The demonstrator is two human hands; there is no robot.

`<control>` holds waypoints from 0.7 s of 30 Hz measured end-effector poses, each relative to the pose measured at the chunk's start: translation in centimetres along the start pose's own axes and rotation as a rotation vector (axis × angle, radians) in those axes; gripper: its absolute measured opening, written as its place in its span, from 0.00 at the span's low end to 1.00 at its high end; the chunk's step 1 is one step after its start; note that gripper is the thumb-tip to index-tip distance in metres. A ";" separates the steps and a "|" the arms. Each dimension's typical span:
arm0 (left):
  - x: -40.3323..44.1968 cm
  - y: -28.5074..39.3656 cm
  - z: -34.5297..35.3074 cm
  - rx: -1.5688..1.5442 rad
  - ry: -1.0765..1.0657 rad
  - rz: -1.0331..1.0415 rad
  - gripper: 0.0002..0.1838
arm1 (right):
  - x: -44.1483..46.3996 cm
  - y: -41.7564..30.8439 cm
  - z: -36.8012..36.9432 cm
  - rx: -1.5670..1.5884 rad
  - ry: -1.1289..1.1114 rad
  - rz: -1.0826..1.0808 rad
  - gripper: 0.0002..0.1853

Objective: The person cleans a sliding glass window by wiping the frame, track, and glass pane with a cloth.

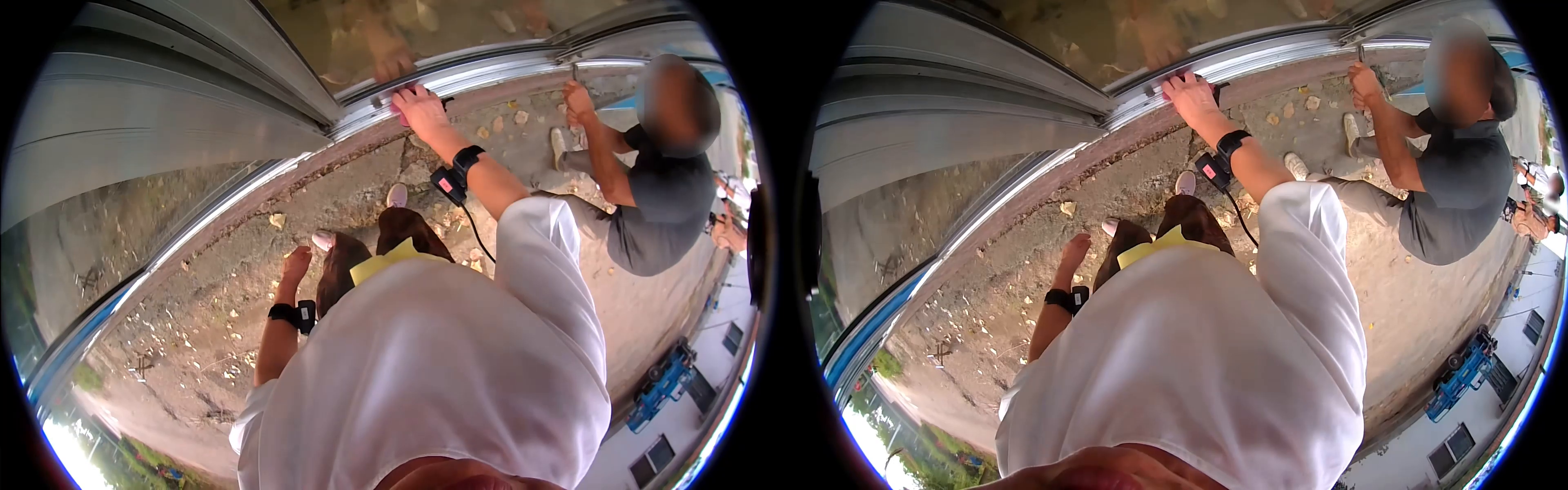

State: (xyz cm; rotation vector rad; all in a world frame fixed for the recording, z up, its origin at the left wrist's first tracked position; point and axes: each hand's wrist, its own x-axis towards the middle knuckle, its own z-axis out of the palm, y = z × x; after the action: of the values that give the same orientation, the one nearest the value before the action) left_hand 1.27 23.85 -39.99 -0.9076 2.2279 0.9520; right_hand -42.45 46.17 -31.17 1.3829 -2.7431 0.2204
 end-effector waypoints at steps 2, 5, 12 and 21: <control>-0.6 -0.4 -0.4 -0.057 0.033 0.013 0.16 | 0.2 1.6 0.6 -0.153 -0.037 0.018 0.14; -1.8 -1.1 -1.2 -0.044 0.027 -0.090 0.17 | -0.8 4.9 -2.8 -0.122 -0.163 0.285 0.14; -2.2 -8.6 3.6 0.078 -0.119 -0.120 0.17 | -5.9 13.1 -2.1 0.127 -0.304 0.693 0.21; -1.6 -3.2 0.1 0.017 -0.060 -0.192 0.18 | -2.9 12.5 -0.2 0.138 0.269 0.659 0.17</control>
State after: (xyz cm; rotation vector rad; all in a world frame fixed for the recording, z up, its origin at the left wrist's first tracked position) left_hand 4.71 22.85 -40.26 -1.0503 2.0536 0.8590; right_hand -50.78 55.83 -32.60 0.3719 -2.8744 0.5823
